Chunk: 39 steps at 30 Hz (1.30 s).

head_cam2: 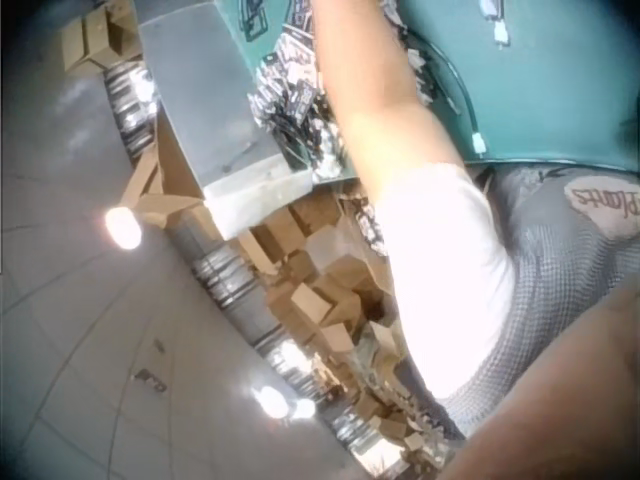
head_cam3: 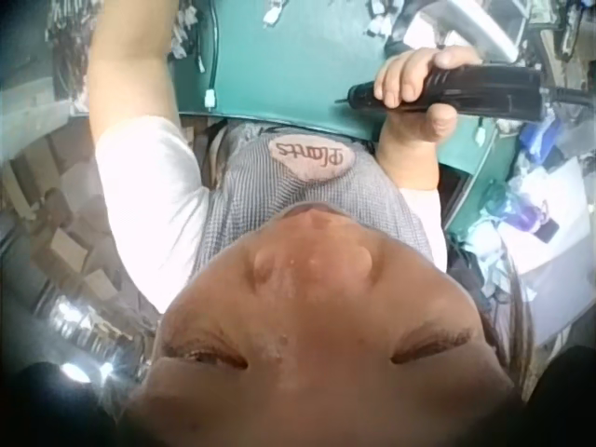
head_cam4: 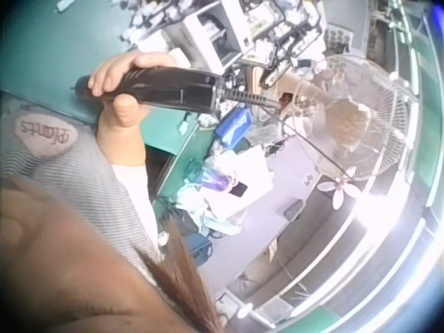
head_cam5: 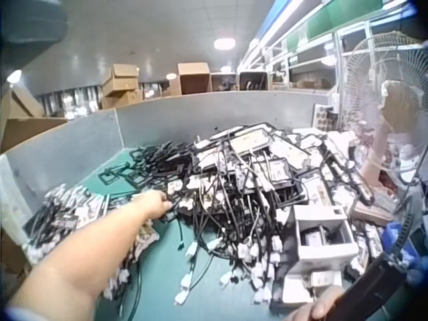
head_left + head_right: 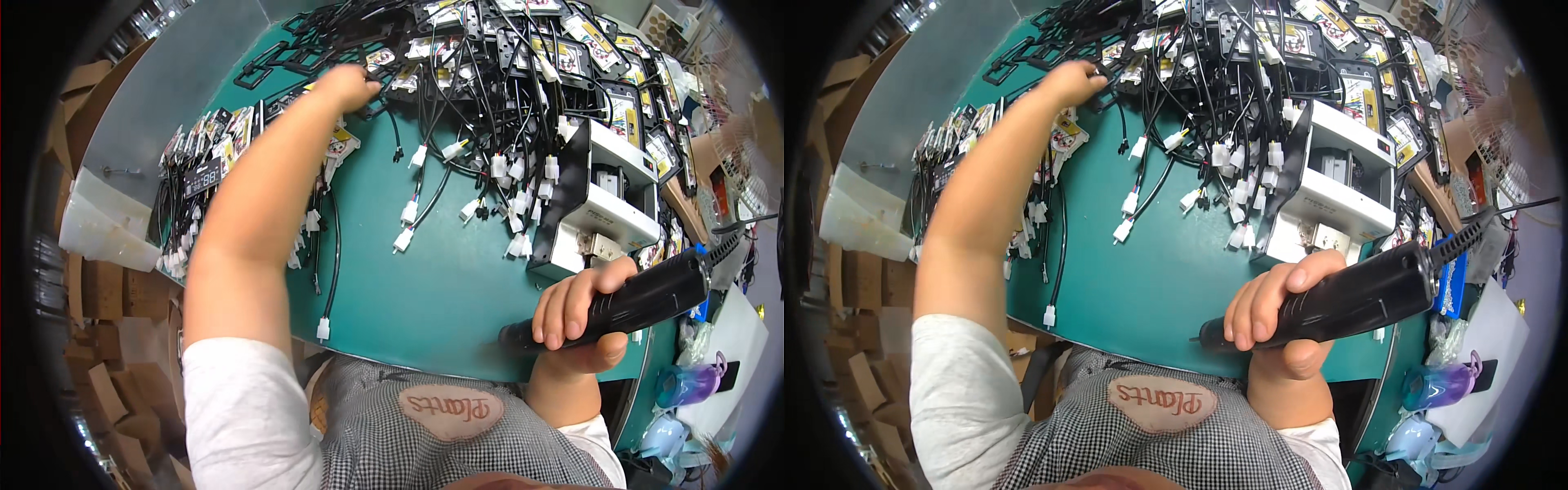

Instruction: The person repeatedly picks up small electronic modules with attached wires from a pile on a green workbench. They place each module into a black rectangular frame and use a black electric screwdriver to tighten screws into the module. After securing the unit, they remove it from the frame and place it back onto the workbench, repeating this process for multiple units.

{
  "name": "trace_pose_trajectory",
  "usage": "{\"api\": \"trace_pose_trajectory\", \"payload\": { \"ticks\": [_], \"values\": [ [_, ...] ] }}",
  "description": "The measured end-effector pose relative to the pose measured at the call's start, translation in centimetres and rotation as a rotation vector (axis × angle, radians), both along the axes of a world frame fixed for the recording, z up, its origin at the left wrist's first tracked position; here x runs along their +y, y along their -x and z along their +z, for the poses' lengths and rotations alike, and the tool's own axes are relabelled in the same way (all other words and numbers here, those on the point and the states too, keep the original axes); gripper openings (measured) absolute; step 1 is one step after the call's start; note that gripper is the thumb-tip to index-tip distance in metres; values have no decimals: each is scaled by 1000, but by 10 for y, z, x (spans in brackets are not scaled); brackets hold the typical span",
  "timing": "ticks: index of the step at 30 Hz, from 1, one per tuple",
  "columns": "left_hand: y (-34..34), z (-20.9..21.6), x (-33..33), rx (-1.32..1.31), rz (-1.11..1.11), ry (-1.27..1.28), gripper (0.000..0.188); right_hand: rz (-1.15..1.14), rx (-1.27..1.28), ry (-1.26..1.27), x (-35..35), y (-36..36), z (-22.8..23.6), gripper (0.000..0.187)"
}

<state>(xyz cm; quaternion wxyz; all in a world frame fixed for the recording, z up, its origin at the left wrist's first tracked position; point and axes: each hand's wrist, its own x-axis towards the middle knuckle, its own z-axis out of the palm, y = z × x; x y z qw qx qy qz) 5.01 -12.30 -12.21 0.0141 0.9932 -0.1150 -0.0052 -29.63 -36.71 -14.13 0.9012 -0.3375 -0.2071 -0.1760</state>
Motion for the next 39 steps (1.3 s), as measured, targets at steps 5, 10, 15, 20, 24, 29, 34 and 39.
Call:
{"api": "trace_pose_trajectory", "payload": {
  "ticks": [5, 10, 15, 20, 24, 29, 34, 39],
  "values": [
    [-10, -47, -6, 49, 241, 122, 82, -45, 38, 11, -5, -5, -3, 55],
    [-1, -26, 24, 173, 19, 45, 73, -54, 41, 7, -2, -5, 0, 53],
    [32, -4, 41, -320, 7, 243, 42, -72, 9, 29, 2, -7, 0, 50],
    [68, 30, 72, -651, -85, 628, 32, -79, 10, 1, 0, -1, -9, 55],
    [129, 41, 77, -276, -24, 814, 30, -83, -22, 9, -9, -5, -13, 54],
    [215, -46, 27, 169, -56, 904, 39, 85, -60, 9, -31, -18, -24, 55],
    [282, -81, -11, 128, -163, 483, 43, 82, -72, -17, -39, -25, -28, 53],
    [290, -73, -10, -130, -334, 278, 44, 65, -78, 5, -46, -24, -32, 53]
  ]
}}
